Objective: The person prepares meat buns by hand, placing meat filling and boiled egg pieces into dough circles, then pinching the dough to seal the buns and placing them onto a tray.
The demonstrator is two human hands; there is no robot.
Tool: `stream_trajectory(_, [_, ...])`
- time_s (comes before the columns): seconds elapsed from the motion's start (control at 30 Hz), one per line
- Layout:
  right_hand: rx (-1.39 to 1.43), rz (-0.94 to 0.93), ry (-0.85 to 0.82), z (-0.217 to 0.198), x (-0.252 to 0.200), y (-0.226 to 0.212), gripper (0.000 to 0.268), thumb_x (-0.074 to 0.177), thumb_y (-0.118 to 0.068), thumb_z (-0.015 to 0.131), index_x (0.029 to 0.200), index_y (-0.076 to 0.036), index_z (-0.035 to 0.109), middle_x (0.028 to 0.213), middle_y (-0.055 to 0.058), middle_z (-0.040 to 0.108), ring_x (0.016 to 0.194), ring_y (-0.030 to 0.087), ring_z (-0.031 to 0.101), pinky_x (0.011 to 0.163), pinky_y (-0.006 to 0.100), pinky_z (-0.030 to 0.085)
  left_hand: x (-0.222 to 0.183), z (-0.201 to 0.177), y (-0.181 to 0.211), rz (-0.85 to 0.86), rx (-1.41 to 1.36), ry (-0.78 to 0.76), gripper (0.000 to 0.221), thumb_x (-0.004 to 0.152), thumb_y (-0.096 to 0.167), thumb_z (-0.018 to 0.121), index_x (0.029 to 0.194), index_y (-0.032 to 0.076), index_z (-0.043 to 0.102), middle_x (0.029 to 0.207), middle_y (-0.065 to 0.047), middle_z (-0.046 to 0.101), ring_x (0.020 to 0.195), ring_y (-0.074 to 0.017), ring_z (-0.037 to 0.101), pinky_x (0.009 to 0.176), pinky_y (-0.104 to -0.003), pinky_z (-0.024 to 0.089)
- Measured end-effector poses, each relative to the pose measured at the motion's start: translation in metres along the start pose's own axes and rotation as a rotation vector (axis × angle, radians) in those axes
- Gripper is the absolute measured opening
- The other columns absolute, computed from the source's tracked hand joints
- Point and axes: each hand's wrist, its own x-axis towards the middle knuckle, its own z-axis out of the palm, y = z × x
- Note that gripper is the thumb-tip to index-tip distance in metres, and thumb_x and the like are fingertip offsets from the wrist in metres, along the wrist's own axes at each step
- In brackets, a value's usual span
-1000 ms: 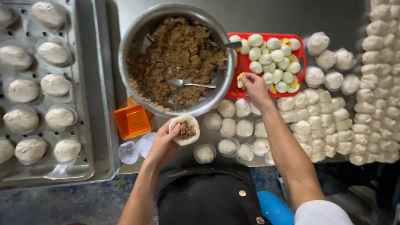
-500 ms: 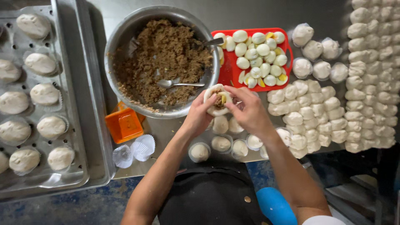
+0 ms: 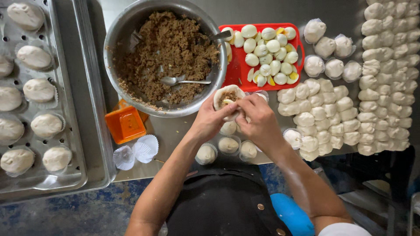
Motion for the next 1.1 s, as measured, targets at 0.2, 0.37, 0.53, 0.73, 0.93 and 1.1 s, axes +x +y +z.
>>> stream_trajectory(0.2, [0.116, 0.06, -0.131, -0.015, -0.006, -0.01, 0.028, 0.081, 0.001, 0.072, 0.109, -0.005, 0.073, 0.102, 0.013, 0.068, 0.088, 0.026, 0.07, 0.076, 0.036, 0.057, -0.011, -0.005, 0.0, -0.056, -0.071, -0.083, 0.049, 0.095, 0.007, 0.073, 0.139, 0.0, 0.052, 0.126, -0.01, 0.064, 0.113, -0.0184, 0.066, 0.096, -0.035, 0.058])
stream_trajectory(0.37, [0.229, 0.166, -0.08, -0.027, -0.002, -0.022, 0.024, 0.088, -0.001, 0.072, 0.112, -0.002, 0.07, 0.098, 0.008, 0.071, 0.079, 0.015, 0.068, 0.072, 0.028, 0.056, -0.023, -0.012, 0.004, -0.076, -0.075, -0.061, 0.053, 0.092, 0.006, 0.073, 0.14, 0.001, 0.052, 0.124, -0.01, 0.065, 0.111, -0.0184, 0.066, 0.097, -0.035, 0.058])
stream_trajectory(0.53, [0.165, 0.063, -0.012, -0.019, 0.004, -0.026, 0.018, 0.093, -0.005, 0.077, 0.109, -0.004, 0.07, 0.098, 0.007, 0.071, 0.087, 0.013, 0.068, 0.078, 0.028, 0.057, -0.032, -0.01, 0.008, -0.005, 0.057, -0.074, 0.051, 0.095, 0.002, 0.072, 0.141, -0.001, 0.053, 0.125, -0.01, 0.064, 0.112, -0.0181, 0.065, 0.098, -0.035, 0.056])
stream_trajectory(0.73, [0.41, 0.336, 0.103, -0.013, -0.015, -0.02, 0.018, 0.102, -0.006, 0.068, 0.12, -0.005, 0.07, 0.097, 0.003, 0.071, 0.083, 0.008, 0.063, 0.076, 0.025, 0.055, -0.047, 0.0, 0.017, 0.088, -0.143, -0.029, 0.051, 0.092, -0.003, 0.066, 0.139, 0.003, 0.05, 0.128, -0.009, 0.062, 0.118, -0.0201, 0.065, 0.104, -0.038, 0.056])
stream_trajectory(0.93, [0.69, 0.46, 0.057, 0.015, -0.035, -0.027, 0.025, 0.095, -0.008, 0.072, 0.119, -0.005, 0.066, 0.091, 0.001, 0.07, 0.078, 0.007, 0.065, 0.069, 0.023, 0.054, -0.054, 0.01, 0.024, 0.218, 0.116, 0.116, 0.049, 0.094, -0.003, 0.063, 0.141, 0.002, 0.05, 0.127, -0.008, 0.064, 0.116, -0.0173, 0.064, 0.101, -0.034, 0.055])
stream_trajectory(1.1, [0.413, 0.402, 0.089, 0.009, -0.039, -0.013, 0.017, 0.097, -0.009, 0.078, 0.109, -0.002, 0.068, 0.087, -0.001, 0.067, 0.074, 0.006, 0.058, 0.066, 0.023, 0.05, -0.062, 0.014, 0.027, 0.185, 0.276, 0.069, 0.048, 0.094, -0.002, 0.065, 0.141, 0.002, 0.053, 0.125, -0.005, 0.065, 0.115, -0.0139, 0.064, 0.1, -0.031, 0.055])
